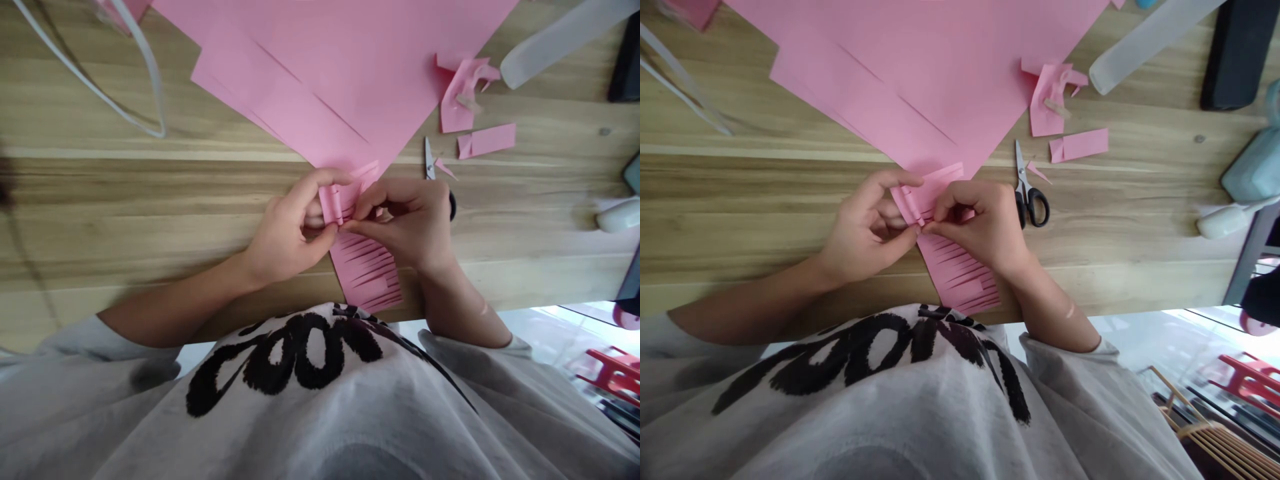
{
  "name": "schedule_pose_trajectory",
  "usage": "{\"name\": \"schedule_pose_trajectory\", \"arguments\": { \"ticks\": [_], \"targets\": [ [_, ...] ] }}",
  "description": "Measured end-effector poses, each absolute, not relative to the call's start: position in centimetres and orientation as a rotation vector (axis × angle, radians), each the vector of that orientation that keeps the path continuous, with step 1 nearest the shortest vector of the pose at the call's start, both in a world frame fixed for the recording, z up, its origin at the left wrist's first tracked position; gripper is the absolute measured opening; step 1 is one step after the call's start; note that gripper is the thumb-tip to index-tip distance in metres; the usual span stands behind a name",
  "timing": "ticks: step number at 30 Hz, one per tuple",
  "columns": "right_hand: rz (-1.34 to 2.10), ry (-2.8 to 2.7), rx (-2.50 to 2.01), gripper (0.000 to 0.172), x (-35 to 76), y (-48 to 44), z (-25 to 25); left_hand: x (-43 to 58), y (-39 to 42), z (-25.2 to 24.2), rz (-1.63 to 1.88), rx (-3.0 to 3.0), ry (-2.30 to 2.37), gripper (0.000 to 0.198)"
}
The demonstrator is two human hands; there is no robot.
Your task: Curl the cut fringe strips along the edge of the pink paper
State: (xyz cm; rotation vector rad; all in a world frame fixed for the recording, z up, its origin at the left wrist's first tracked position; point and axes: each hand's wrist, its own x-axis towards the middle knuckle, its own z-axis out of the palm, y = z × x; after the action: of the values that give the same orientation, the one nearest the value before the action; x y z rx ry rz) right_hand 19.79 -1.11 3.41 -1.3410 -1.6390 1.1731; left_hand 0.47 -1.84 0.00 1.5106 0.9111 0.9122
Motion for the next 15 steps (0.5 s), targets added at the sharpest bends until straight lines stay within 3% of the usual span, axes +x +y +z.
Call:
{"name": "schedule_pose_trajectory", "arguments": {
  "ticks": [10,15],
  "targets": [
    [1.181,-1.696,-1.317,0.015,20.05,-1.14,3.37,0.45,-1.86,0.44,0.936,1.425,1.017,0.052],
    [1.154,-1.690,-1.357,0.018,19.77,-1.22,3.45,0.37,-1.68,0.17,0.871,1.446,1.046,0.053]
  ]
}}
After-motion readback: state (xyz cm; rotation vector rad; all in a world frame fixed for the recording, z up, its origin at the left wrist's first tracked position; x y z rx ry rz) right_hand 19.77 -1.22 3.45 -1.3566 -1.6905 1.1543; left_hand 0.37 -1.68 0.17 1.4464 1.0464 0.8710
